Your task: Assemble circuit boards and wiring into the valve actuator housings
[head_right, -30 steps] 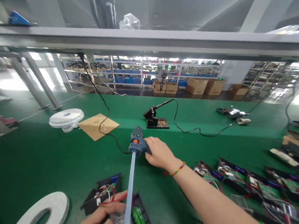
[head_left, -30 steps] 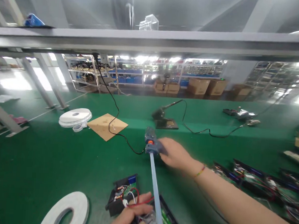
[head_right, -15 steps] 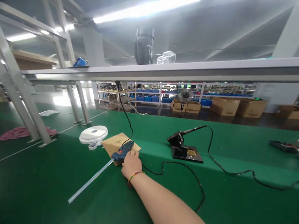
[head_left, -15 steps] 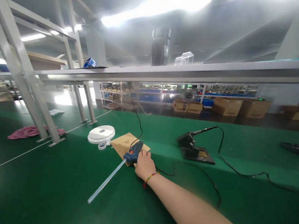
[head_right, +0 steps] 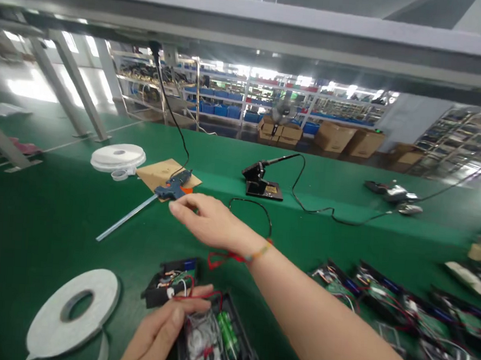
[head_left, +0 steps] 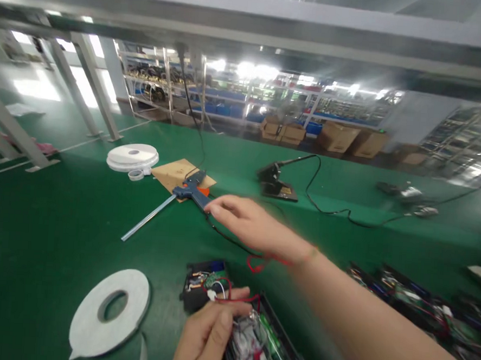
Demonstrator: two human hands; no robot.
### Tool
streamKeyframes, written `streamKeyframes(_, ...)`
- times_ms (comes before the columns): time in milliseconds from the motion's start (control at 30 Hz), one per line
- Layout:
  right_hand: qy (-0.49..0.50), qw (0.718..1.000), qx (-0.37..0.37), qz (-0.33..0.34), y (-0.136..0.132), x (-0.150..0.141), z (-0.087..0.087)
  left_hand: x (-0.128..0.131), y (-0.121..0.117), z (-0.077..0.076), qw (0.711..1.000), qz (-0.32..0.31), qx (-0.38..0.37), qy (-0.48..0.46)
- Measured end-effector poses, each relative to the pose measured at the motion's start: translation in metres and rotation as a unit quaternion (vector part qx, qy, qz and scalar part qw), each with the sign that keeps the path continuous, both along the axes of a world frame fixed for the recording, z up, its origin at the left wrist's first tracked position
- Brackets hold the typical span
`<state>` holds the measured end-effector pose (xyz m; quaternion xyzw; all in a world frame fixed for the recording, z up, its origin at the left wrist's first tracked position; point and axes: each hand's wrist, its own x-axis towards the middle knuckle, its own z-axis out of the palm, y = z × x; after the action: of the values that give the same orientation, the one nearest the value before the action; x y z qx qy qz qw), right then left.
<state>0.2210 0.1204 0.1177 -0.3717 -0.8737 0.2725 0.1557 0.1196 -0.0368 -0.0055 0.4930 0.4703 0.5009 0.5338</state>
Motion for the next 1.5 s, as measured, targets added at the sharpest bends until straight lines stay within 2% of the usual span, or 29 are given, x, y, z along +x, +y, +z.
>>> streamKeyframes(67,0.088,0.995,-0.013,0.036,-0.054,0.040,0.000,0.001,-0.001,0.001,1.000,0.016,0.014,0.008)
streamKeyframes(133,0.143,0.988,-0.028,0.055,-0.098,0.072,-0.013,0.002,-0.004,0.003,0.999,0.033,0.033,0.017)
streamKeyframes(200,0.152,0.987,-0.012,0.059,-0.125,0.091,-0.033,0.003,-0.006,0.005,0.997,0.039,0.054,0.025)
streamKeyframes(267,0.144,0.988,0.024,0.048,-0.137,0.097,-0.050,0.003,-0.008,0.005,0.997,0.031,0.061,0.031)
streamKeyframes(333,0.136,0.989,0.053,0.025,-0.140,0.097,-0.060,0.004,-0.008,0.002,0.999,0.013,0.048,0.019)
streamKeyframes(433,0.132,0.989,0.070,0.006,-0.140,0.095,-0.065,0.005,-0.007,-0.002,1.000,0.001,0.028,-0.007)
streamKeyframes(633,0.121,0.985,0.111,0.056,-0.135,0.096,-0.064,0.004,-0.006,0.000,0.998,0.000,0.068,0.012)
streamKeyframes(833,0.103,0.983,0.141,0.063,-0.133,0.094,-0.064,0.003,-0.006,0.001,0.991,-0.007,0.120,0.063)
streamKeyframes(967,0.115,0.985,0.120,0.044,-0.135,0.093,-0.067,0.003,-0.007,0.000,0.987,-0.023,0.138,0.083)
streamKeyframes(1033,0.107,0.979,0.171,0.010,-0.138,0.094,-0.069,0.002,-0.007,0.001,0.986,-0.025,0.138,0.085)
streamKeyframes(1100,0.089,0.960,0.263,-0.030,-0.142,0.097,-0.073,0.002,-0.007,0.002,0.986,-0.022,0.137,0.089)
streamKeyframes(1167,0.071,0.944,0.319,-0.037,-0.145,0.099,-0.077,0.002,-0.007,0.002,0.986,-0.021,0.137,0.091)
streamKeyframes(1300,0.091,0.957,0.277,0.011,-0.146,0.095,-0.080,0.002,-0.007,0.001,0.985,-0.017,0.144,0.093)
streamKeyframes(1433,0.116,0.970,0.215,0.011,-0.143,0.090,-0.080,0.001,-0.006,0.000,0.984,-0.020,0.148,0.100)
streamKeyframes(1500,0.126,0.968,0.215,0.023,-0.140,0.090,-0.080,0.001,-0.005,-0.001,0.984,-0.024,0.151,0.097)
